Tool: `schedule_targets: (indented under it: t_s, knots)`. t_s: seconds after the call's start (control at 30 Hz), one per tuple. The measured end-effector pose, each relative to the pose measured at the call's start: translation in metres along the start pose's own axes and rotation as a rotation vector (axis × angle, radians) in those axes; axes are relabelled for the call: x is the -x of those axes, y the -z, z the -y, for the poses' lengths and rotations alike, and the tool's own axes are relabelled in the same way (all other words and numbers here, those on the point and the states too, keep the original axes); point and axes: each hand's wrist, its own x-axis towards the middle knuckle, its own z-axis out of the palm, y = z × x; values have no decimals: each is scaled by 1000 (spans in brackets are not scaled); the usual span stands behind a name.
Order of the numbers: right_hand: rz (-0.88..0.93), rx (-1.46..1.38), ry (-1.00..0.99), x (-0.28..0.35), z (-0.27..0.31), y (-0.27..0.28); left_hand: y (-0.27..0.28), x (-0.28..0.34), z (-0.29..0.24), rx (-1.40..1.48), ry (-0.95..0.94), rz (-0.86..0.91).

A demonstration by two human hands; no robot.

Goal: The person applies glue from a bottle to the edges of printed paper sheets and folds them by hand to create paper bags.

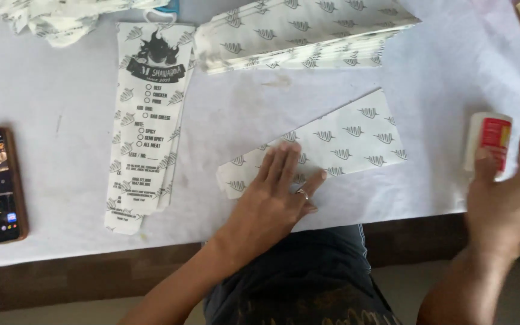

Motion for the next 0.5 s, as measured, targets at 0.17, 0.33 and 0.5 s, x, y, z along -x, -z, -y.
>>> schedule_targets:
  t_s: [0.17,0.33,0.5]
  knots:
    - [388,-257,513,41,112,-8,0,3,-4,-28,-11,33]
    - [400,-30,706,47,126,-7,12,17,2,18,1,45]
    - [356,145,582,34,87,18,40,48,22,111,40,50]
